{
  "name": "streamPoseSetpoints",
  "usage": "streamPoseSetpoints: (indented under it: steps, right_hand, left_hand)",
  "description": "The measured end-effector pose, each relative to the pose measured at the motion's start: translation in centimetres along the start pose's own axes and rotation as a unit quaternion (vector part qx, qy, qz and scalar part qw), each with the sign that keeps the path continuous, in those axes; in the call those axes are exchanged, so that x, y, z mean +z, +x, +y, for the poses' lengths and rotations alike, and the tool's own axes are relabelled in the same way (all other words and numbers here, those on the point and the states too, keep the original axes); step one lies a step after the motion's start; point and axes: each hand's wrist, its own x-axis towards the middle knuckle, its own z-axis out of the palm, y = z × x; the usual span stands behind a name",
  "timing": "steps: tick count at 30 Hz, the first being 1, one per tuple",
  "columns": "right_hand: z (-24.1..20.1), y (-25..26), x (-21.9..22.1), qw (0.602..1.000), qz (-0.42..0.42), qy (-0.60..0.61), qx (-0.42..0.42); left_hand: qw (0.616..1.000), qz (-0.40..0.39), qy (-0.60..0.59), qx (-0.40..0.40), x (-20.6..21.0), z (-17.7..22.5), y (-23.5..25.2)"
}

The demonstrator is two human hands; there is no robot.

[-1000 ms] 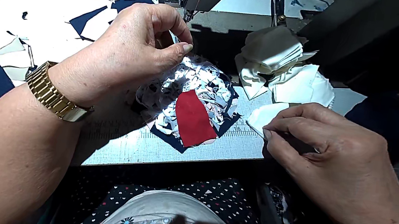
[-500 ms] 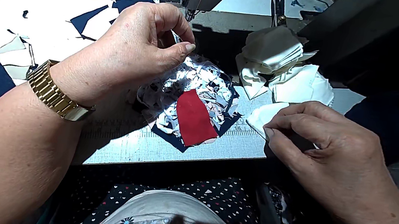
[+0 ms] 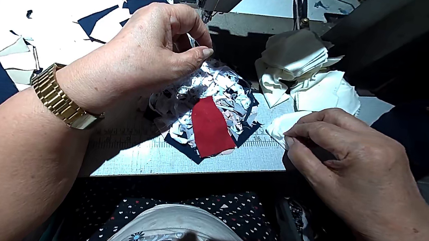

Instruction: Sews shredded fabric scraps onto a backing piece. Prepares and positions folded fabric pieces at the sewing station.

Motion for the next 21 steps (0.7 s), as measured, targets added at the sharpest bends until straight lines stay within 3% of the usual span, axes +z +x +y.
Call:
streamPoseSetpoints:
  steps: [10, 21]
  right_hand:
    - [0.98, -0.18, -0.04, 0.988, 0.005, 0.149, 0.048]
    - [0.38, -0.13, 0.49, 0.997, 0.025, 0.062, 0.043]
  left_hand:
    - [1.000, -0.002, -0.002, 0.009, 0.05, -0.10, -0.01]
    - [1.000, -0.018, -0.002, 0.005, -0.05, -0.02, -0.04]
